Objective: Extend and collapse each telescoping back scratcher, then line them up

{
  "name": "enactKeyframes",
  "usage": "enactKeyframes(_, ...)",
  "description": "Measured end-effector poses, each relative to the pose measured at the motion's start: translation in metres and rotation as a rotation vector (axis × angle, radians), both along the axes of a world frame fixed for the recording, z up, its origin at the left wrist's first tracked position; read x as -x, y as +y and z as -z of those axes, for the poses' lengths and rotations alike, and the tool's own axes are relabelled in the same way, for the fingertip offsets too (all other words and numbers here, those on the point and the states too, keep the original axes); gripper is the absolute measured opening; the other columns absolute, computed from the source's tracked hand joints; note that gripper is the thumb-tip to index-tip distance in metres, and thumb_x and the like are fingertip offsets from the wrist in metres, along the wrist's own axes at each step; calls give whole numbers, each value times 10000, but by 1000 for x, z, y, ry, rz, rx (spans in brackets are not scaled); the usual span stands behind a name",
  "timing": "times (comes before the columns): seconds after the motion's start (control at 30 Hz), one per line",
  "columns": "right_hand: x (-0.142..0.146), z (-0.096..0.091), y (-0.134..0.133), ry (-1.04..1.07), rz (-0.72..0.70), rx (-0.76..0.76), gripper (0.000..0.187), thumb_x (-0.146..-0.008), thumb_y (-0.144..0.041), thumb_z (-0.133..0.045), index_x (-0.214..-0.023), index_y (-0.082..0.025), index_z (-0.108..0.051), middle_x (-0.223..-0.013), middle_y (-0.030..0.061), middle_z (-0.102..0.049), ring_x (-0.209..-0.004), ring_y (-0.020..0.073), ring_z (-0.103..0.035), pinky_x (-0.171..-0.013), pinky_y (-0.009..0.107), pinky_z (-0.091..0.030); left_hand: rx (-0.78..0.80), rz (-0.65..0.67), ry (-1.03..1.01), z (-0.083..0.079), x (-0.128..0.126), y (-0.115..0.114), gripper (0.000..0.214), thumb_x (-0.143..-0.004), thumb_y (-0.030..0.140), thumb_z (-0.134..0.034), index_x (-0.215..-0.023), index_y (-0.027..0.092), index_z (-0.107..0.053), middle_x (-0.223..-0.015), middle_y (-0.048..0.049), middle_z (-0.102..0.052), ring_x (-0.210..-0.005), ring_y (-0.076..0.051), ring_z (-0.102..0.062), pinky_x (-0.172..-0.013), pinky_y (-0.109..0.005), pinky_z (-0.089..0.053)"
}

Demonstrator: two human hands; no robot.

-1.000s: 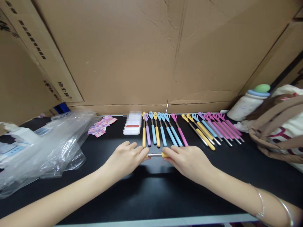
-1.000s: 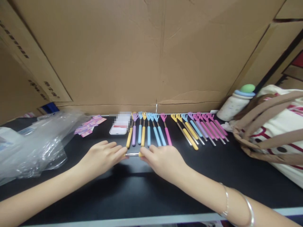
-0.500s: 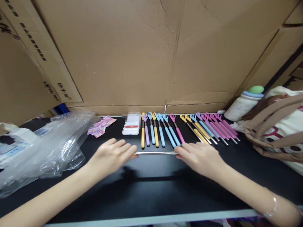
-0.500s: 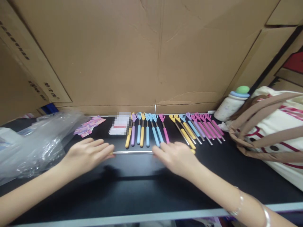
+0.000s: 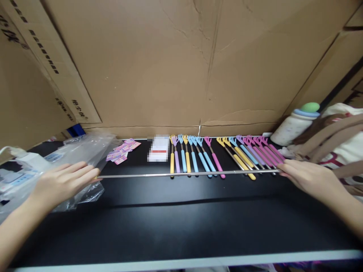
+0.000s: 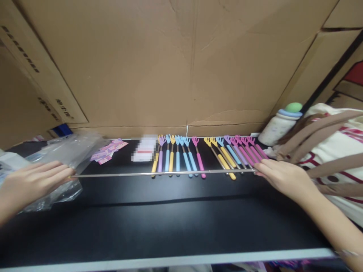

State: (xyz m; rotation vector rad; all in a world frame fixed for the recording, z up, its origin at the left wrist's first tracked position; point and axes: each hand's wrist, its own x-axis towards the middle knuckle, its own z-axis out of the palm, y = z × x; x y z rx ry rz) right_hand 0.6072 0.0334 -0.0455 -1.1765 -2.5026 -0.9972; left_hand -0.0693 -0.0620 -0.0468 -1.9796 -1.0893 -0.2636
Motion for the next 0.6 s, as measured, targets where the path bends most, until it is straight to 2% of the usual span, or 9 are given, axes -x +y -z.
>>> enactKeyframes(0.13, 2, 0, 6, 29, -8, 46, 381, -888, -474, -473, -866, -184, -718, -823, 142, -694, -699, 143, -620, -596, 250, -391, -57, 23, 86, -3, -2, 3, 304, -962, 281, -326, -820, 222, -589, -731, 20, -654, -766, -141, -574, -672, -237, -364)
enactKeyframes(0.27, 0, 4, 6, 51, 28, 76, 369, -881, -472, -487, -883, -183, -715, -856, 155, -696, -728, 166, -630, -630, 266, -402, 0, 33, -56, 2, 2, 6, 309, -951, 284, -344, -805, 229, -611, -738, 19, -668, -776, -146, -585, -668, -238, -375)
enactKeyframes(0.37, 4, 5, 2, 27, 14, 25, 343, -900, -433, -465, -859, -185, -700, -856, 148, -699, -715, 172, -633, -624, 271, -402, 33, 44, -83, 6, 6, 9, 325, -954, 272, -333, -824, 227, -628, -768, 10, -683, -803, -151, -597, -691, -246, -398)
enactKeyframes(0.53, 18, 5, -7, 12, 38, 71, 299, -903, -409, -467, -808, -190, -647, -770, 118, -690, -700, 177, -642, -609, 264, -404, 116, 75, -75, 4, 7, 16, 263, -934, 319, -404, -849, 253, -644, -765, 40, -683, -786, -130, -596, -672, -214, -399)
enactKeyframes(0.6, 24, 6, -10, 34, 47, 86, 267, -890, -408, -490, -821, -193, -633, -775, 113, -692, -699, 184, -649, -599, 264, -405, 111, 71, -136, 2, 4, 18, 266, -929, 346, -421, -815, 257, -644, -716, 48, -669, -751, -120, -591, -651, -202, -391)
